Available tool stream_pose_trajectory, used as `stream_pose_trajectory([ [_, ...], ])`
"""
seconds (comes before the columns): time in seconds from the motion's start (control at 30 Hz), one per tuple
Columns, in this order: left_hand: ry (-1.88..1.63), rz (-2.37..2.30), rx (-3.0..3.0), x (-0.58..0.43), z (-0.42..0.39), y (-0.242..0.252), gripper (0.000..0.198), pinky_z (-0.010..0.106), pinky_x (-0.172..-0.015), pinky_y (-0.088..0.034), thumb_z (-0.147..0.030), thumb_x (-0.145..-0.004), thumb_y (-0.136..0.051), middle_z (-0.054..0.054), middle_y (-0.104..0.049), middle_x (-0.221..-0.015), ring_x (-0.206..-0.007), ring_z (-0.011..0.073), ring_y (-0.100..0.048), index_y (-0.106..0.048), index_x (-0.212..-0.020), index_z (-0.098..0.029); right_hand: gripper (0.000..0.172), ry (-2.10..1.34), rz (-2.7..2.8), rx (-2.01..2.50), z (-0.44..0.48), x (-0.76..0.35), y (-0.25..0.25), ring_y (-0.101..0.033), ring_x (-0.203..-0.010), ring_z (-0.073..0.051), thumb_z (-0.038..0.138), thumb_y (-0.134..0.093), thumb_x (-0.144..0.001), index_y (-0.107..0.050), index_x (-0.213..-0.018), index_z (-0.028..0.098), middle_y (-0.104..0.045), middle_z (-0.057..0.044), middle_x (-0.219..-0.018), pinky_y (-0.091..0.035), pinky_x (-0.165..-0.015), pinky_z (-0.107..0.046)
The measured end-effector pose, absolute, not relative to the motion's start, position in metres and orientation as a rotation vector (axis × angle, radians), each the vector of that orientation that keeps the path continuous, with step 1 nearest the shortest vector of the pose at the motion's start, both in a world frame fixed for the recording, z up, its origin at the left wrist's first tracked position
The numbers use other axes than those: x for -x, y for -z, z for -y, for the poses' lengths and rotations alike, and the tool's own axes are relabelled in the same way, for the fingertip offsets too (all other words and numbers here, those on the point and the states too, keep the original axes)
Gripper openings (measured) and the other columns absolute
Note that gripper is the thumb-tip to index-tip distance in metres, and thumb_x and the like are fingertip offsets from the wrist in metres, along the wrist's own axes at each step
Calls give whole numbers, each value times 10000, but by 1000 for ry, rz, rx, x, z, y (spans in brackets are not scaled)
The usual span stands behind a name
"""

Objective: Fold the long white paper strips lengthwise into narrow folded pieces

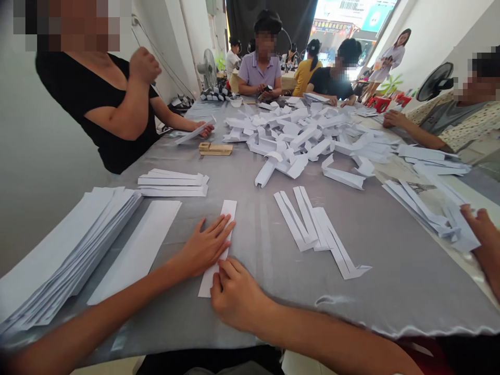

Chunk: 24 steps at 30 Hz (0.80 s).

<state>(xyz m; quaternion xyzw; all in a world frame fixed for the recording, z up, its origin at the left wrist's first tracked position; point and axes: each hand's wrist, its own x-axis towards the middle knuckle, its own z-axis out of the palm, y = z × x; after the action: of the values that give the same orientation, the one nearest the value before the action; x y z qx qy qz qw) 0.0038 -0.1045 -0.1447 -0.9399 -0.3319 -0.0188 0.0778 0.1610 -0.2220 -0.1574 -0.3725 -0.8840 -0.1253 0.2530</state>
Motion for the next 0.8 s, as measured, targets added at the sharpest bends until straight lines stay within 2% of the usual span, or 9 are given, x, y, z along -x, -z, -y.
stream_pose_trajectory([
  [0.1,62,1009,2828,-10,94,145,571,693,-1256,-330,-344,-1154,-323,198,-319,-1761,-1640,343,-340,-418,-1678,-136,217,362,2431,998,223,-160,160,-697,-1063,-358,136,-638,-959,-796,-1003,-7,-769,-261,-922,-589,-997,-478],
  [0.4,206,1152,2895,-33,55,151,573,814,-1244,-221,-383,-1129,-389,212,-430,-1714,-1596,406,-410,-452,-1665,-191,228,311,2497,1036,224,-158,169,-685,-1126,-381,156,-657,-943,-792,-1060,15,-781,-266,-1011,-565,-1042,-509],
  [0.63,143,1249,2887,-45,37,152,632,839,-1237,-158,-483,-1139,-349,226,-307,-1766,-1645,419,-301,-407,-1686,-173,246,262,2465,1073,225,-156,165,-704,-1090,-368,178,-621,-981,-797,-1085,41,-793,-229,-958,-586,-1008,-525],
  [0.7,123,1297,2878,-49,30,152,652,842,-1238,-132,-503,-1139,-331,228,-271,-1777,-1657,412,-272,-386,-1695,-168,299,272,2431,1074,225,-156,166,-710,-1104,-376,256,-643,-999,-803,-1063,12,-793,-246,-955,-594,-1009,-508],
  [0.8,141,1352,2869,-54,21,155,681,836,-1249,-70,-550,-1133,-320,211,-260,-1785,-1669,390,-248,-353,-1713,-194,493,244,2339,1068,224,-156,169,-708,-1134,-389,474,-723,-992,-805,-1040,-9,-793,-256,-941,-616,-975,-483],
])
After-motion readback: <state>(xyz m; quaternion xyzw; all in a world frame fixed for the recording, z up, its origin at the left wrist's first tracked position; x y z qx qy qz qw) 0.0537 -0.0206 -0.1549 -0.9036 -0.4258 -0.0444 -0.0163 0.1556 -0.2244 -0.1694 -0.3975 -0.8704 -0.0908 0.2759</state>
